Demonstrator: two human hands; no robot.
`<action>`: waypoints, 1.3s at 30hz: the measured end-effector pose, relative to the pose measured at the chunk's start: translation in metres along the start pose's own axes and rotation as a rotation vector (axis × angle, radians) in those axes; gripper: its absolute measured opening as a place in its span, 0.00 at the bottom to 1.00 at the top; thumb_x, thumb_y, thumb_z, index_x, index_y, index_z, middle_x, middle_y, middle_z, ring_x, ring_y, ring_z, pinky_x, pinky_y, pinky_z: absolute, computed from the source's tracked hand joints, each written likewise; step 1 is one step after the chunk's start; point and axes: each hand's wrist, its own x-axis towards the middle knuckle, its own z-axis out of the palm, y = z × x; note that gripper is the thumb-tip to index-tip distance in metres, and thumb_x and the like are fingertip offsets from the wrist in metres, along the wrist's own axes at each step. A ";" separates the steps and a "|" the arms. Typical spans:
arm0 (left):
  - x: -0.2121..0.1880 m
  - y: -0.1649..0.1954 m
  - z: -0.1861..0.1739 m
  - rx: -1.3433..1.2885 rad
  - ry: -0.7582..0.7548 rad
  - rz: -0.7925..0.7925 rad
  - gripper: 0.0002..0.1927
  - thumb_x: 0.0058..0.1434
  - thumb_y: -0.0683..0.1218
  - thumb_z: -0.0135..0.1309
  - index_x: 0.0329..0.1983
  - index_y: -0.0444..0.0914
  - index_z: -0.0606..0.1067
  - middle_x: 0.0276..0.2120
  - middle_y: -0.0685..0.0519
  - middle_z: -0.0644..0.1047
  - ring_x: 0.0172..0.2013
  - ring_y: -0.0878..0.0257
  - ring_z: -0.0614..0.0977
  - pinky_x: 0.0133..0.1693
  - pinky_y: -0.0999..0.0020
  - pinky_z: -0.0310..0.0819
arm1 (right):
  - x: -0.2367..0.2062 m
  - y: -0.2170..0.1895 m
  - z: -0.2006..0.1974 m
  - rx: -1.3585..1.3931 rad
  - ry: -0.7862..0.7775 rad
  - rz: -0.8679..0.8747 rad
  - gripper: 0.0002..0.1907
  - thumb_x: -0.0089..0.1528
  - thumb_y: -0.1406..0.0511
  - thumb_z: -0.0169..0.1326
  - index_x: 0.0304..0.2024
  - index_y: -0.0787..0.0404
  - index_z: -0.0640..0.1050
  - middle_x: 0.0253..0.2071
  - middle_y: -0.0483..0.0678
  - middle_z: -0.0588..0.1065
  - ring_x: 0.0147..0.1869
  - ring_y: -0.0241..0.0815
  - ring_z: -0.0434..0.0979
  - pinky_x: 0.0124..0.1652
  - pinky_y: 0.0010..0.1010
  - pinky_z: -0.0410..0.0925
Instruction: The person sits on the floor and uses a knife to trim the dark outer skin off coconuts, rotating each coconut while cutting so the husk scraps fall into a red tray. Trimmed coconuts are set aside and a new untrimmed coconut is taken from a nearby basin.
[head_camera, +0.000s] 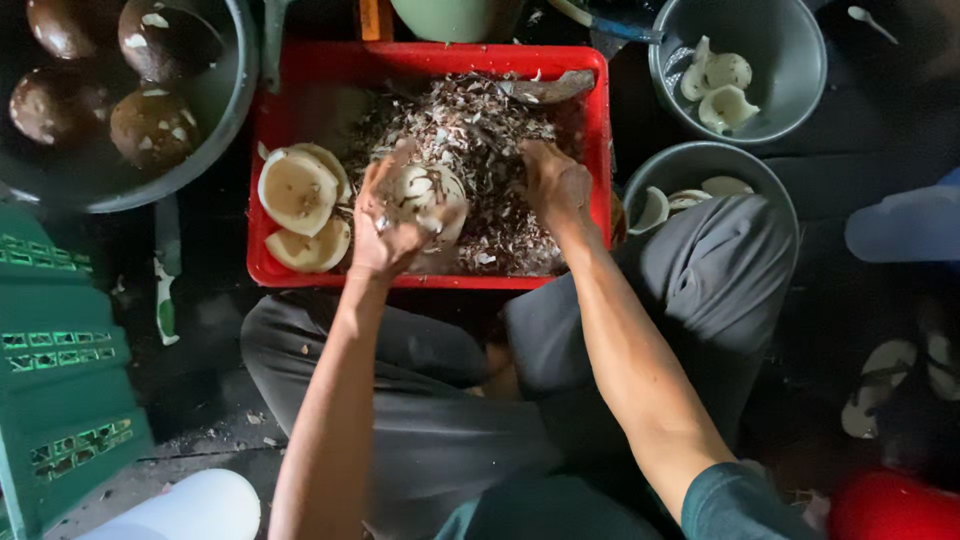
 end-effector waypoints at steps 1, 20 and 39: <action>0.000 -0.003 -0.003 -0.010 -0.023 0.123 0.54 0.47 0.59 0.76 0.70 0.33 0.61 0.60 0.41 0.72 0.60 0.49 0.75 0.63 0.56 0.69 | 0.001 0.004 0.003 0.005 0.052 -0.021 0.12 0.62 0.68 0.59 0.48 0.57 0.79 0.46 0.56 0.80 0.46 0.62 0.80 0.42 0.48 0.73; -0.041 -0.061 0.032 0.285 0.266 0.135 0.55 0.41 0.56 0.72 0.69 0.29 0.62 0.60 0.35 0.68 0.61 0.39 0.69 0.62 0.46 0.64 | -0.016 -0.075 0.029 0.719 -0.101 0.095 0.15 0.72 0.57 0.50 0.53 0.62 0.75 0.47 0.48 0.75 0.52 0.40 0.76 0.51 0.30 0.70; -0.032 -0.007 0.026 0.660 0.118 0.103 0.51 0.32 0.48 0.68 0.63 0.34 0.65 0.49 0.43 0.68 0.52 0.45 0.70 0.53 0.48 0.62 | 0.016 -0.087 0.008 0.690 -0.291 -0.117 0.12 0.69 0.57 0.57 0.39 0.57 0.83 0.43 0.43 0.76 0.46 0.36 0.75 0.48 0.30 0.74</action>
